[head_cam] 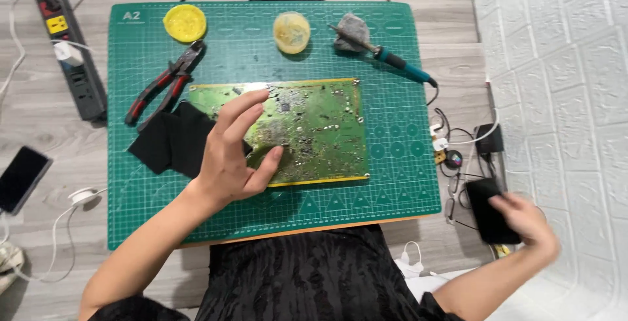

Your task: The person solders electronic components onto a circuit board using a soldering iron.

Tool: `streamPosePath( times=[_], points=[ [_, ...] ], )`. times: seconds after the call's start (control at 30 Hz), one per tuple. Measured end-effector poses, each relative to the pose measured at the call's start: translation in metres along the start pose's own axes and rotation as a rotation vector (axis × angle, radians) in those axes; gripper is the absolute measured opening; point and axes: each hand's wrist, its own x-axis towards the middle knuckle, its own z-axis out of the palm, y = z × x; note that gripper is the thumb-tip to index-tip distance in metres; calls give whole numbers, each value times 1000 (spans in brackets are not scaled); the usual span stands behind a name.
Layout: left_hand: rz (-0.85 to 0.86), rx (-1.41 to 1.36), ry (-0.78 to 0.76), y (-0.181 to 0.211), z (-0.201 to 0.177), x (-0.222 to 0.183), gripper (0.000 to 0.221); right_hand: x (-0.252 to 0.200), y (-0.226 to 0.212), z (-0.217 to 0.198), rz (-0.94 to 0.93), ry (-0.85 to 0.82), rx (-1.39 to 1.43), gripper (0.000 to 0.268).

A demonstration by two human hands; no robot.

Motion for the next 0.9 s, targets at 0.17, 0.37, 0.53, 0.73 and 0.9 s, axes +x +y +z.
streamPosePath(
  times=[0.17, 0.37, 0.53, 0.73, 0.9],
  points=[
    [-85, 110, -67, -2, -2, 6, 65, 121, 61, 82, -122, -374, -119, 45],
    [-145, 92, -13, -22, -5, -4, 62, 158, 18, 149, -398, -437, -184, 32],
    [-132, 74, 34, -25, -9, -4, 60, 194, 37, 200, -600, -436, -138, 32],
    [-172, 129, -14, -17, -16, 3, 53, 158, 42, 204, -583, -471, -105, 36],
    [-83, 363, -227, -53, -19, -8, 31, 163, 40, 193, -592, -462, -61, 39]
  ],
)
